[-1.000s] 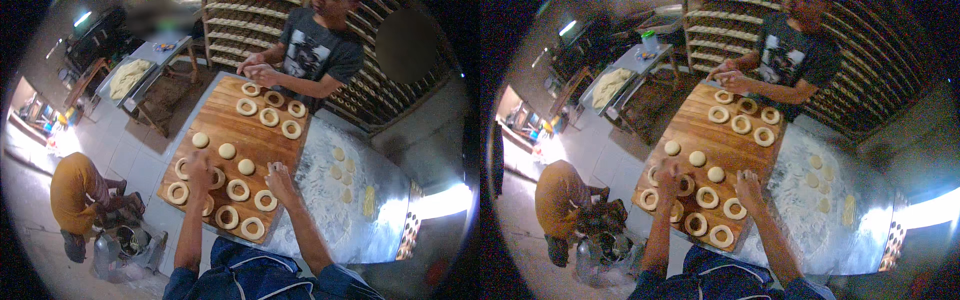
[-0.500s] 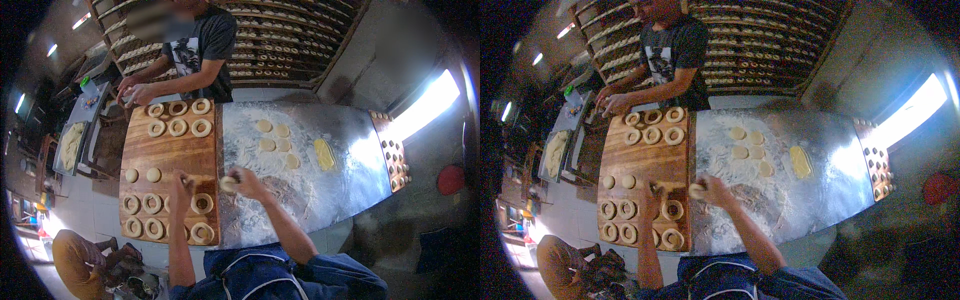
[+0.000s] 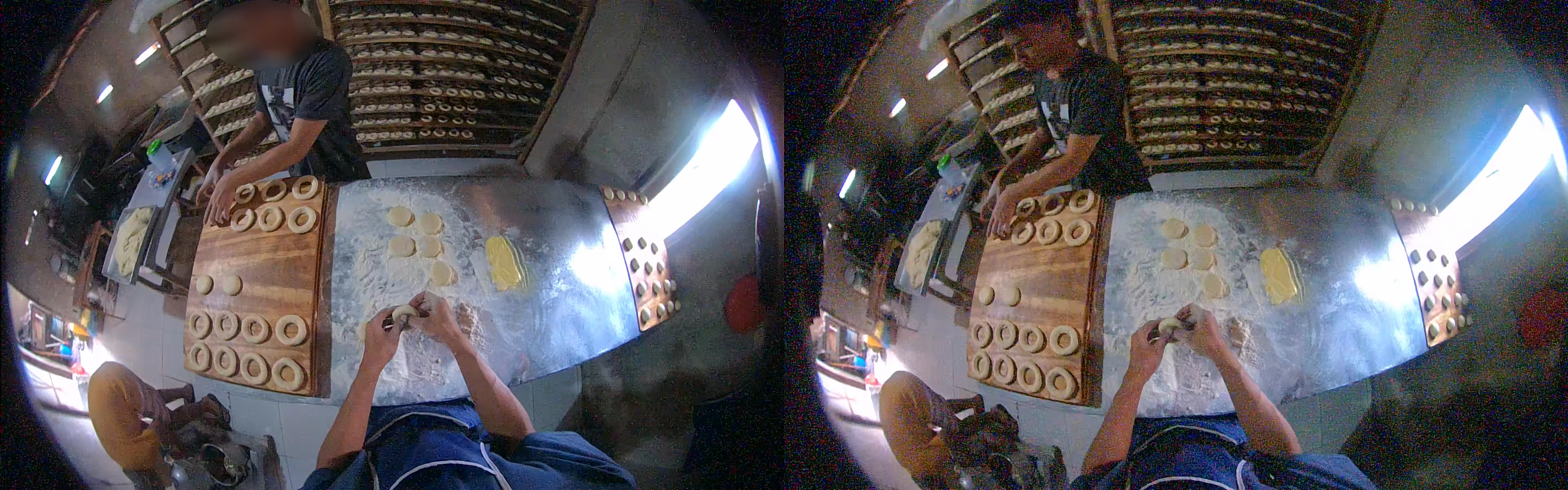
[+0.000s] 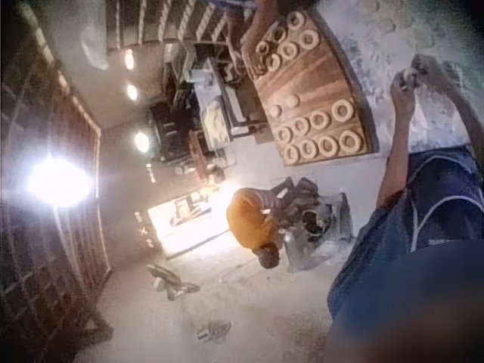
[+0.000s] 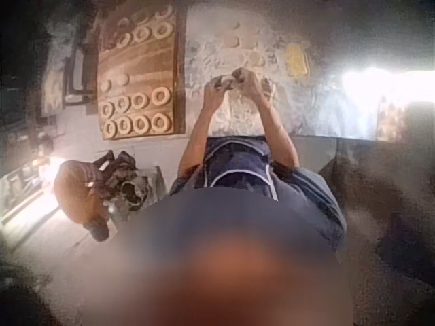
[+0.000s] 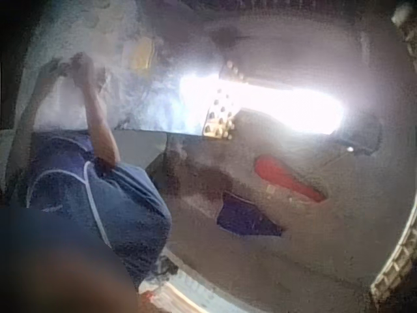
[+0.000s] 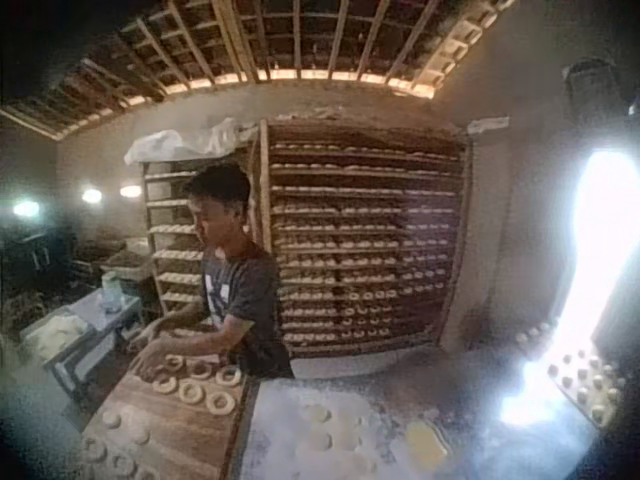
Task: The person shapes dough balls into ring shapes by hand and places them on a wooden board. Another person works alongside, also shaping dough and arranging the rings on the board.
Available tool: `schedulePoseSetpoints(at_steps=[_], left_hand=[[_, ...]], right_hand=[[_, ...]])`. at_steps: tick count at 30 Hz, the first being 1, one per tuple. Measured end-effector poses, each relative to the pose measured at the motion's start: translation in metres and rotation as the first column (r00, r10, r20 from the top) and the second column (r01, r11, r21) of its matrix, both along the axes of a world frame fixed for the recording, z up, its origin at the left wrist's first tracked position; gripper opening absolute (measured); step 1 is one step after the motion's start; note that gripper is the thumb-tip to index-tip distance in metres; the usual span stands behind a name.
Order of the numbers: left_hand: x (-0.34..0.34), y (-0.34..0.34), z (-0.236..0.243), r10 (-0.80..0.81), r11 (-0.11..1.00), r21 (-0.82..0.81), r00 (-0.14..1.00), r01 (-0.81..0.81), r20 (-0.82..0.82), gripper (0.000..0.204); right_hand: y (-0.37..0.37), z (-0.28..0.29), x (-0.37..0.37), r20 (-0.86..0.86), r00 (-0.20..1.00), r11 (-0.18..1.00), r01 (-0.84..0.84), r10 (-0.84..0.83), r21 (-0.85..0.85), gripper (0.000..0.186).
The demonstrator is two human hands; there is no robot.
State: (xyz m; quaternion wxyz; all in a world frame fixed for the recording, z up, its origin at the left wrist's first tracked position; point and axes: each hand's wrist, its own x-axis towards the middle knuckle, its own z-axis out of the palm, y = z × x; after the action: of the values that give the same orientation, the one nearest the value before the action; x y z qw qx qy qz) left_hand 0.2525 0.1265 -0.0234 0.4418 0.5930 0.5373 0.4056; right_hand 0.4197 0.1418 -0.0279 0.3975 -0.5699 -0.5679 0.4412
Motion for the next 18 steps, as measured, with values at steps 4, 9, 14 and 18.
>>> schedulePoseSetpoints(at_steps=[4,9,14,18], left_hand=[[0.026,-0.011,-0.002,0.061,0.997,-0.045,0.997,-0.058,0.052,0.026],[0.05,-0.02,-0.006,0.167,0.96,-0.279,0.836,-0.018,0.522,0.026],[0.057,-0.031,0.014,0.222,0.866,-0.453,0.647,0.213,0.729,0.04],[0.056,-0.038,0.033,-0.043,0.897,-0.287,0.714,0.335,0.698,0.051]], right_hand=[[-0.02,0.026,0.015,-0.087,0.993,0.992,0.065,-0.074,-0.105,0.05],[-0.036,0.031,0.032,-0.358,0.929,0.987,0.038,-0.092,-0.155,0.06],[-0.037,0.035,0.073,-0.659,0.71,0.877,-0.454,0.25,-0.157,0.056],[-0.031,-0.015,0.074,-0.785,0.62,0.907,-0.318,-0.022,-0.277,0.049]])
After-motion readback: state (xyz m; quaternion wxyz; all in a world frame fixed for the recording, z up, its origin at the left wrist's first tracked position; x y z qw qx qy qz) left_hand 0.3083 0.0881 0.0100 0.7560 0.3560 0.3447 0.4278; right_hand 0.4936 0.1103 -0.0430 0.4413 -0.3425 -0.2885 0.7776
